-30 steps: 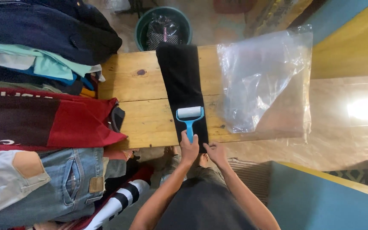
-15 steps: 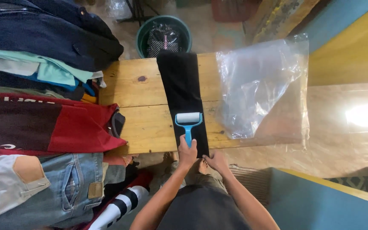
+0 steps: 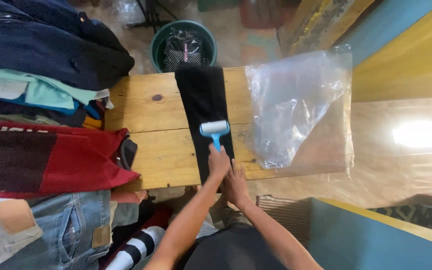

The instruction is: The person lays a black garment on a wooden table and uses a blue lint roller to clean its surface. They then fold the garment neatly into a compact square and place it on the table.

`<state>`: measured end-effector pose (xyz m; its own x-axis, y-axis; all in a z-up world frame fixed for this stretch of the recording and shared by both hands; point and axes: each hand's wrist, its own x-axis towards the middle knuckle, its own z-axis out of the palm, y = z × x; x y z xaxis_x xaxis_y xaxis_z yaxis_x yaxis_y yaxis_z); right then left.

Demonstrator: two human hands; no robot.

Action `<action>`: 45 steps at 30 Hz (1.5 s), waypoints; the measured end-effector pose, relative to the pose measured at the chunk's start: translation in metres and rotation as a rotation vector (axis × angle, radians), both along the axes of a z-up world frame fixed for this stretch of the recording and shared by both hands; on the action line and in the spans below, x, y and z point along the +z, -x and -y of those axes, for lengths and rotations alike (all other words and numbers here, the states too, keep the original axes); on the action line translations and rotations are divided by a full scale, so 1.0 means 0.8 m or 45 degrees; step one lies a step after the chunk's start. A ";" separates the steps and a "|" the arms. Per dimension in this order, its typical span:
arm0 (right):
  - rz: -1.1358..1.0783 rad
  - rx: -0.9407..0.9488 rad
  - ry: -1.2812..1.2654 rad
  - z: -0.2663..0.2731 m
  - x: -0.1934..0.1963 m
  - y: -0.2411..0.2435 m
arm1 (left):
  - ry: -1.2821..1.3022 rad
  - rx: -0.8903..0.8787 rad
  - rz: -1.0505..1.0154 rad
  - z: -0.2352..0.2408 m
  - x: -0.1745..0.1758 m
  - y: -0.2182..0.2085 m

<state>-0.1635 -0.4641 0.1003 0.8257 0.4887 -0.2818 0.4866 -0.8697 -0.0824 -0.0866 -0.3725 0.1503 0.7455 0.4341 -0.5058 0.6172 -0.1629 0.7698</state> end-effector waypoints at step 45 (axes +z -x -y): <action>-1.057 -1.067 -1.078 0.085 -0.045 -0.039 | -0.232 -0.463 -0.334 -0.070 -0.007 0.168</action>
